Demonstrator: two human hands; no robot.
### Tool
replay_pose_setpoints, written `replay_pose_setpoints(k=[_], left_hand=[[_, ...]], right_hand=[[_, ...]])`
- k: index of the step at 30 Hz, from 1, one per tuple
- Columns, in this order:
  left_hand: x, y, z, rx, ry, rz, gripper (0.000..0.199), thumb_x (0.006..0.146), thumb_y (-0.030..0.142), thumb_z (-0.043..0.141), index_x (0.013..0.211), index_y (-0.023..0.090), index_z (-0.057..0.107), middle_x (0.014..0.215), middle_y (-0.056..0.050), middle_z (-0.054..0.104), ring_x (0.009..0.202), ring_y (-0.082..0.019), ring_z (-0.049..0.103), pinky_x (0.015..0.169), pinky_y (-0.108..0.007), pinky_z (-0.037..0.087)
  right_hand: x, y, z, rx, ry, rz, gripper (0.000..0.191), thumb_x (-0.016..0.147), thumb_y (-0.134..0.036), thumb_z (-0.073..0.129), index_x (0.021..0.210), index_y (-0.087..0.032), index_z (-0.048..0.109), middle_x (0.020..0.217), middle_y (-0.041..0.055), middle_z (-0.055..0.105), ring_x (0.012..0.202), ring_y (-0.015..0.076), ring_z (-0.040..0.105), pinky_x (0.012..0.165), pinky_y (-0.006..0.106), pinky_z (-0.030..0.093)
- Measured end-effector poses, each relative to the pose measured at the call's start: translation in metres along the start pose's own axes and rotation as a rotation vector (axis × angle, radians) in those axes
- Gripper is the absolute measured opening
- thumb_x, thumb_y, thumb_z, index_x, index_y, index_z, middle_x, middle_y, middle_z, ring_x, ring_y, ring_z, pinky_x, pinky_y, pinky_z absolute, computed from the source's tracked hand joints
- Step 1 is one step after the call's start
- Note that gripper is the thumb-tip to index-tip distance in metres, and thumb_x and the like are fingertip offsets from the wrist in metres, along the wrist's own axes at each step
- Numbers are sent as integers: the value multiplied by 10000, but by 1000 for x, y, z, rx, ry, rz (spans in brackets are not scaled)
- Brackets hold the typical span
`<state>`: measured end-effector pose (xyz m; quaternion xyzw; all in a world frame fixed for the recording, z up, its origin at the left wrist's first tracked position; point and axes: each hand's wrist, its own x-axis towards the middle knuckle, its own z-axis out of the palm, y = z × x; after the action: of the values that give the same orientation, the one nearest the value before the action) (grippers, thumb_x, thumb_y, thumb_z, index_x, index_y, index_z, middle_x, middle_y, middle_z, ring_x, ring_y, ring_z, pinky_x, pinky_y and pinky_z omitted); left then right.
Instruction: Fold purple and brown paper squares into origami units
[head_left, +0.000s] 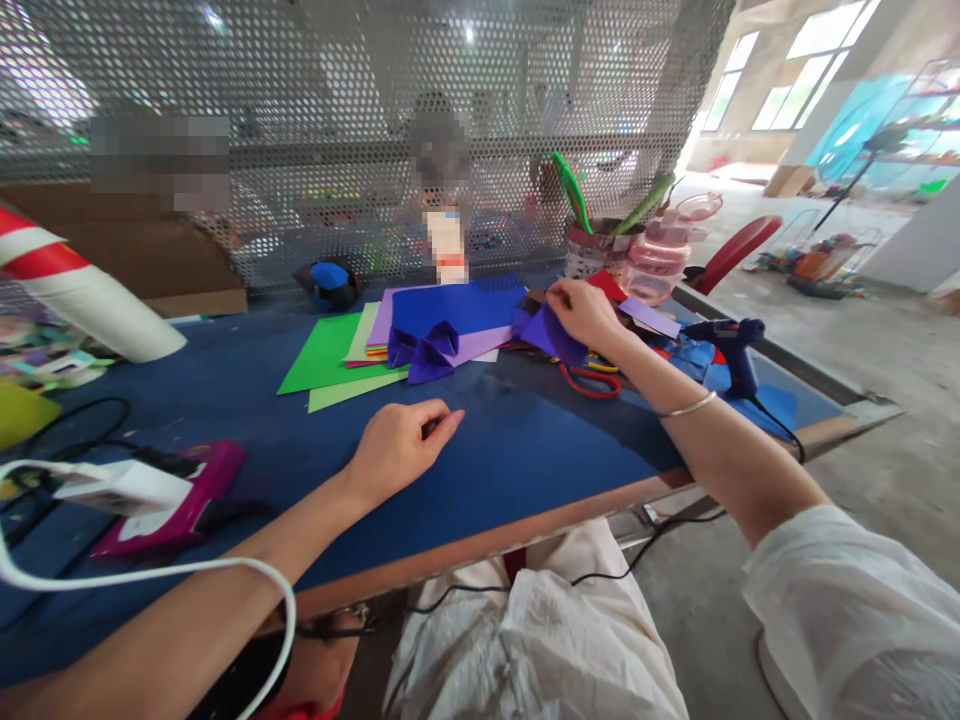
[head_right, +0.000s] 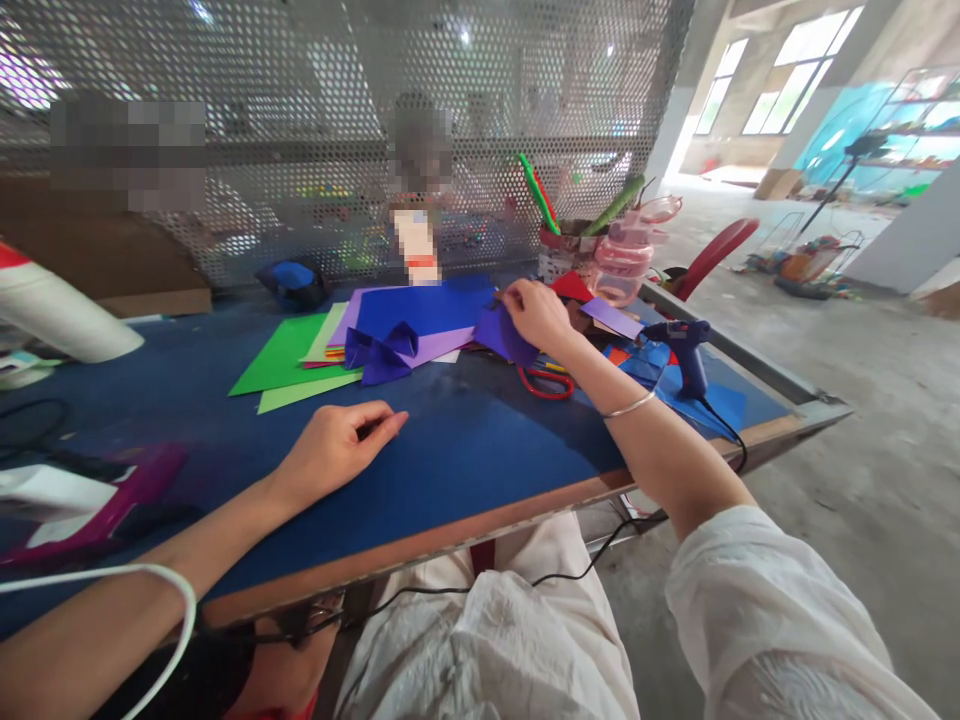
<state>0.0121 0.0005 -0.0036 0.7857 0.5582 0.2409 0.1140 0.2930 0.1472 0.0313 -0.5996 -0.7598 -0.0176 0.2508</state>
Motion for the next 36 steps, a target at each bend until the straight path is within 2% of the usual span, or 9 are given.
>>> replay_pose_setpoints(k=[3,6,12,17,22,27,29,32,36], left_hand=[[0,1,0,4,4,4,455,936,509,463,602,211,543,517,21,502,501,-124,401,573,-287,267],[0,2,0,3,6,6,451,933,497,469,586,211,504,514,26,472,505,-123,379,573,-285,263],[0,3,-1,4,0,2,449,926,506,466,592,207,491,517,30,450,504,-117,355,589,-292,245],[-1,2,-1,6,-9,4,435,923,492,465,595,207,487,511,31,440,501,-118,346,596,-298,235],[-2,2,-1,-3,-9,6,420,922,479,477,602,209,500,514,32,441,502,-121,349,597,-300,236],[-1,0,0,-23,1,13,408,915,464,496,598,208,508,516,32,440,509,-122,350,596,-299,238],[-1,0,-1,-40,8,12,411,915,461,506,590,208,509,511,33,435,509,-121,350,592,-298,240],[-1,0,-1,-82,21,0,412,911,456,528,586,204,518,508,35,441,510,-117,351,581,-294,245],[-1,0,0,-181,37,-34,391,902,457,564,611,197,556,518,31,470,512,-112,363,562,-283,272]], right_hand=[[-5,-5,17,-14,-135,8,416,963,-520,580,1206,-199,681,1238,140,695,1120,285,649,929,386,503],[-8,-7,25,-47,-216,56,540,880,-562,691,1258,-179,654,1302,178,659,1132,318,648,918,417,505],[-6,-5,26,-45,-231,121,554,857,-520,719,1278,-169,635,1300,172,677,1167,324,633,898,398,506],[-4,-7,14,22,-166,132,352,981,-393,532,1212,-183,696,1192,146,729,1048,279,669,836,358,496],[-9,-21,2,133,-148,21,340,995,-334,469,1095,-146,733,1010,112,755,883,231,669,777,318,468],[-22,-38,9,254,-303,-136,236,949,-316,582,952,-168,766,863,39,763,753,171,659,722,265,472],[-25,-39,13,277,-314,-170,193,927,-273,620,1012,-170,760,912,47,773,796,174,677,756,263,480],[-26,-37,15,296,-273,-176,289,934,-233,608,1192,-145,704,1008,94,773,889,207,695,806,293,493],[-28,-38,16,341,-258,-181,287,928,-221,603,1175,-115,704,1006,122,765,918,236,699,848,336,508]])
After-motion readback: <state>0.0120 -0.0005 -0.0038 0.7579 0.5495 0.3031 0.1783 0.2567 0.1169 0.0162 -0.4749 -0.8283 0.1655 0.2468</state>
